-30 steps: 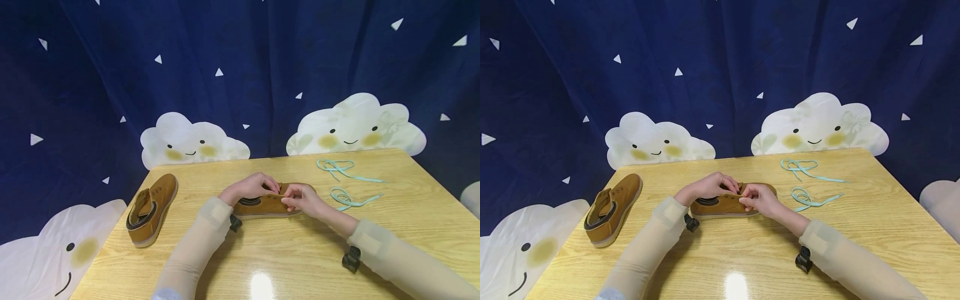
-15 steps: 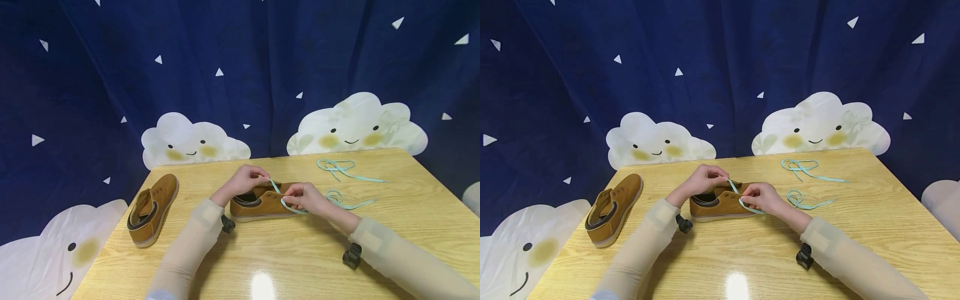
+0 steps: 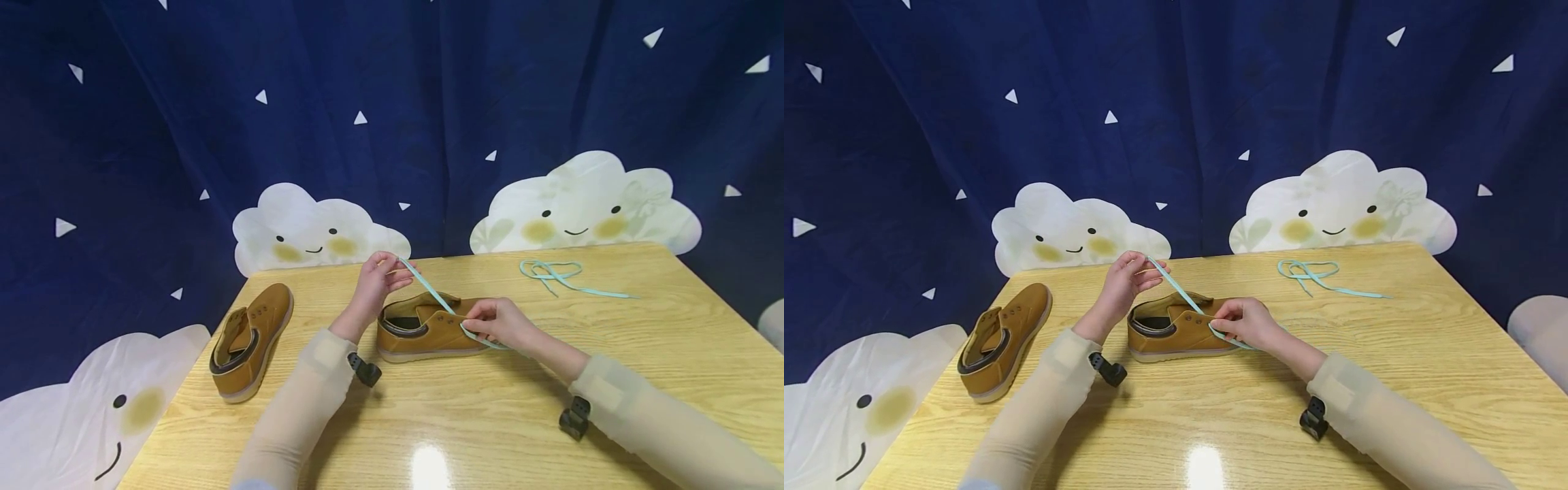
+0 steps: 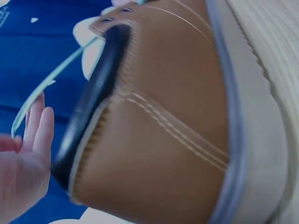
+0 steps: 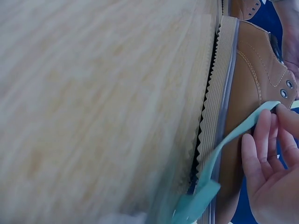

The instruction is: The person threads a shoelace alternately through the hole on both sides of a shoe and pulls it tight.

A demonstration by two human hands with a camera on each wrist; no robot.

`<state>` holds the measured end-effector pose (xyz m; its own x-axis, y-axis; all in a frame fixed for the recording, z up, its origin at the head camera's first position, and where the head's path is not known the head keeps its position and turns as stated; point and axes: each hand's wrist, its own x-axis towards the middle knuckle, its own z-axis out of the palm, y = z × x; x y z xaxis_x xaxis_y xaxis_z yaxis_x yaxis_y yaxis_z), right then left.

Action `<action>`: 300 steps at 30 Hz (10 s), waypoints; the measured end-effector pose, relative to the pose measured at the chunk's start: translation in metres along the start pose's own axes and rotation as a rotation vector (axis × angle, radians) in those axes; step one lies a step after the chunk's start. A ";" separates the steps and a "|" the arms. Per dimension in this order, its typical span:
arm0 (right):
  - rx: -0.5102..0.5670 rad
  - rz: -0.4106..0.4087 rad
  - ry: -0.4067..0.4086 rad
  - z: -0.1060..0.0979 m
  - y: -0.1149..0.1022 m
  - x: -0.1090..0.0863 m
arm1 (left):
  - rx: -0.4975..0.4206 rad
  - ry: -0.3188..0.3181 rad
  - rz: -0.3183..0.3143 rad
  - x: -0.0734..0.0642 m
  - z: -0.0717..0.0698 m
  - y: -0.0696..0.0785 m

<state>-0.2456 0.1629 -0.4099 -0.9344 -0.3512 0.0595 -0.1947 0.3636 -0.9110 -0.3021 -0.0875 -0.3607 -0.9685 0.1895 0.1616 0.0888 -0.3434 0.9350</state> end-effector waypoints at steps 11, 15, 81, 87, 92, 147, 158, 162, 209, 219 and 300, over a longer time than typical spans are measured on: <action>0.044 -0.012 0.006 0.001 0.000 0.001 | -0.157 0.168 0.087 0.004 -0.021 0.019; 0.044 -0.021 0.010 0.002 0.001 0.001 | -0.166 0.211 0.098 0.002 -0.033 0.022; 0.016 0.043 0.002 -0.001 -0.002 0.004 | -0.064 0.283 -0.079 -0.021 -0.062 0.028; 0.002 0.034 0.006 -0.002 -0.001 0.005 | 0.024 0.217 -0.063 -0.022 -0.061 0.024; -0.007 0.037 -0.006 -0.005 -0.001 0.005 | 0.116 0.190 -0.049 -0.025 -0.058 0.021; -0.358 -0.052 0.054 -0.018 0.000 0.068 | 1.086 -0.179 0.160 -0.016 0.025 -0.022; -0.345 -0.034 0.062 -0.018 0.001 0.070 | 1.465 -0.155 0.093 -0.008 0.042 -0.024; -0.339 -0.026 0.071 -0.018 0.001 0.070 | 1.479 -0.136 0.082 -0.007 0.045 -0.026; -0.271 -0.017 0.081 -0.016 0.000 0.064 | 1.596 -0.011 0.166 -0.006 0.060 -0.048; -0.154 0.114 0.006 -0.023 0.000 0.066 | 1.608 -0.003 0.179 -0.007 0.061 -0.050; 0.438 0.249 0.268 -0.083 0.006 0.062 | 1.194 -0.112 0.331 -0.006 0.014 -0.034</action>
<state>-0.3298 0.2146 -0.3775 -0.9904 -0.0489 -0.1289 0.1293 -0.0042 -0.9916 -0.2958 -0.0641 -0.3888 -0.8394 0.3513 0.4148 0.5375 0.6504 0.5368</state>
